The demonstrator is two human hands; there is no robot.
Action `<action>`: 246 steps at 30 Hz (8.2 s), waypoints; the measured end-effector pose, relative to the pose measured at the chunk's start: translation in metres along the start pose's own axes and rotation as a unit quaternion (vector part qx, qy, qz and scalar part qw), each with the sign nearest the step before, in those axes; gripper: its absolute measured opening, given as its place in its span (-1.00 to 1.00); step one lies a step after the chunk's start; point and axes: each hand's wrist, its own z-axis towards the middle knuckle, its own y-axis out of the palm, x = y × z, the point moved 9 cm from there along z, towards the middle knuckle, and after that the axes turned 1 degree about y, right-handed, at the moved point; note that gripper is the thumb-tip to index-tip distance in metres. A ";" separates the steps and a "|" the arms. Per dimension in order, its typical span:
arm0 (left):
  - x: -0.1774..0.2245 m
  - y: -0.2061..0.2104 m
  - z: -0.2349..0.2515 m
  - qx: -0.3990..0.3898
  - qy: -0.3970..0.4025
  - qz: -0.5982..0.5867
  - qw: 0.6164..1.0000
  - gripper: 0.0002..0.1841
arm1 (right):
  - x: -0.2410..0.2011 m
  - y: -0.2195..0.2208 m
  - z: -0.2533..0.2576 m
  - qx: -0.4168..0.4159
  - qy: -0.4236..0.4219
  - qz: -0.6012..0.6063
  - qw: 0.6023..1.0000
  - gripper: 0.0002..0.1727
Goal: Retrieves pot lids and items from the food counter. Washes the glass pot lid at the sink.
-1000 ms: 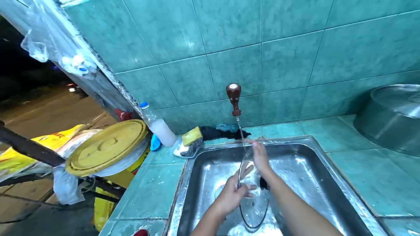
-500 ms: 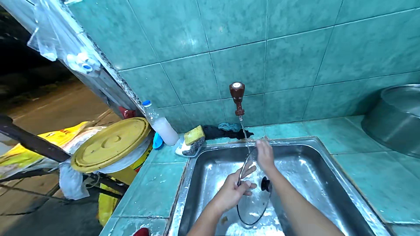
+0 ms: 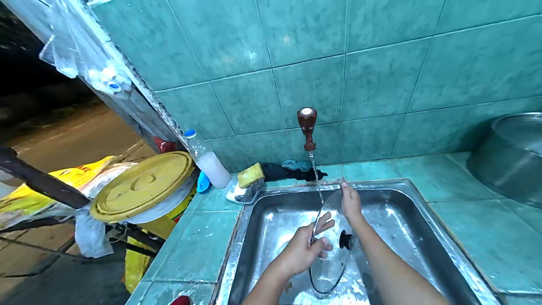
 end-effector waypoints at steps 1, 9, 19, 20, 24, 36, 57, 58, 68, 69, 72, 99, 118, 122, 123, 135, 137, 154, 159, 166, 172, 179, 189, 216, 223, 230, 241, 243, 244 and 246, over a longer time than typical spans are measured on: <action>0.000 0.000 0.002 0.000 -0.002 0.001 1.000 -0.37 | -0.007 0.002 -0.005 -0.002 -0.013 -0.003 1.000 -0.46; -0.003 -0.002 -0.002 0.005 0.016 0.009 1.000 -0.38 | -0.031 0.017 -0.019 -0.035 -0.115 -0.051 0.991 -0.44; 0.004 -0.027 0.010 0.115 -0.009 -0.085 0.990 -0.62 | -0.102 0.030 -0.070 0.074 -0.365 -0.140 0.917 -0.48; 0.006 -0.028 0.011 0.131 0.009 -0.075 0.989 -0.63 | -0.103 0.031 -0.072 0.090 -0.388 -0.130 0.908 -0.45; 0.004 -0.023 0.006 0.142 0.056 -0.041 0.987 -0.56 | -0.041 0.007 -0.023 0.015 -0.152 -0.081 0.985 -0.48; 0.010 -0.022 0.015 0.155 0.057 -0.008 0.986 -0.59 | -0.047 0.004 -0.014 0.022 -0.174 -0.085 0.981 -0.44; 0.005 -0.012 0.044 0.155 -0.012 -0.187 0.970 -0.47 | -0.022 -0.007 -0.057 0.174 -0.088 0.099 0.976 -0.55; 0.008 -0.006 0.042 0.135 -0.007 -0.190 0.973 -0.36 | -0.020 -0.014 -0.047 0.190 -0.070 0.098 0.974 -0.66; -0.001 -0.003 0.038 0.095 -0.036 -0.200 0.975 -0.15 | -0.037 0.005 -0.069 0.039 -0.189 0.109 0.975 -0.74; -0.001 0.001 0.039 0.077 -0.034 -0.204 0.975 -0.03 | -0.032 0.000 -0.059 0.043 -0.175 0.107 0.978 -0.76; 0.002 -0.001 0.037 0.098 -0.036 -0.188 0.977 -0.10 | -0.040 0.002 -0.068 0.028 -0.192 0.090 0.977 -0.82; -0.016 0.001 0.046 0.160 -0.046 -0.312 0.935 -0.47 | -0.036 -0.002 -0.088 0.034 -0.212 0.006 0.977 -0.79; -0.028 -0.015 0.050 0.179 -0.020 -0.267 0.947 -0.49 | -0.047 0.021 -0.131 0.057 -0.259 -0.016 0.964 -0.75; -0.017 -0.002 0.044 0.171 -0.032 -0.292 0.941 -0.48 | -0.037 0.003 -0.067 0.023 -0.110 -0.043 0.993 -0.72; -0.016 0.000 0.043 0.165 -0.032 -0.294 0.941 -0.47 | -0.035 0.001 -0.059 0.023 -0.092 -0.050 0.994 -0.72; -0.024 0.001 0.025 0.152 0.016 -0.276 0.949 -0.48 | 0.007 -0.022 -0.009 -0.029 -0.012 -0.028 0.999 -0.57; -0.028 -0.002 0.020 0.142 0.024 -0.266 0.953 -0.47 | 0.027 -0.027 -0.004 -0.046 0.020 0.032 0.998 -0.59; -0.011 -0.013 0.026 0.157 0.002 -0.158 0.975 -0.55 | -0.009 0.001 -0.024 -0.046 -0.096 -0.028 0.994 -0.45; -0.015 -0.015 0.028 0.197 0.027 -0.141 0.970 -0.66 | -0.053 0.035 -0.074 -0.097 -0.221 -0.067 0.968 -0.40; -0.020 -0.006 0.014 0.139 0.018 -0.154 0.978 -0.53 | 0.004 -0.007 -0.006 -0.070 -0.015 -0.067 0.995 -0.55; -0.009 -0.020 0.026 0.151 -0.006 -0.127 0.980 -0.63 | -0.075 0.028 -0.073 -0.064 -0.313 -0.108 0.941 -0.64; -0.026 -0.019 0.010 0.187 0.037 -0.143 0.971 -0.56 | 0.009 0.000 -0.005 -0.099 -0.077 -0.086 0.988 -0.56; -0.012 -0.039 0.030 0.122 -0.013 -0.075 0.990 -0.58 | -0.064 0.008 -0.044 -0.100 -0.253 -0.123 0.954 -0.63; -0.013 -0.023 0.016 0.199 0.046 -0.117 0.972 -0.59 | 0.044 0.004 -0.028 -0.089 -0.009 -0.008 0.996 -0.34; -0.010 -0.022 0.020 0.192 0.048 -0.101 0.975 -0.60 | -0.021 0.024 -0.046 -0.127 -0.102 -0.101 0.981 -0.31; -0.018 -0.026 0.006 0.189 0.049 -0.121 0.973 -0.59 | 0.071 -0.005 -0.007 -0.044 0.069 -0.014 0.997 -0.39; -0.004 -0.026 0.021 0.141 0.029 -0.076 0.987 -0.54 | -0.058 0.016 -0.059 -0.028 -0.350 -0.180 0.919 -0.27; -0.006 -0.023 0.018 0.151 0.035 -0.078 0.985 -0.55 | -0.035 0.010 -0.042 -0.030 -0.298 -0.150 0.942 -0.30; -0.007 -0.022 0.016 0.156 0.039 -0.079 0.984 -0.55 | -0.013 0.005 -0.029 -0.026 -0.240 -0.117 0.963 -0.32; -0.011 -0.022 0.012 0.172 0.049 -0.087 0.980 -0.54 | 0.030 -0.004 -0.011 -0.023 -0.123 -0.056 0.991 -0.31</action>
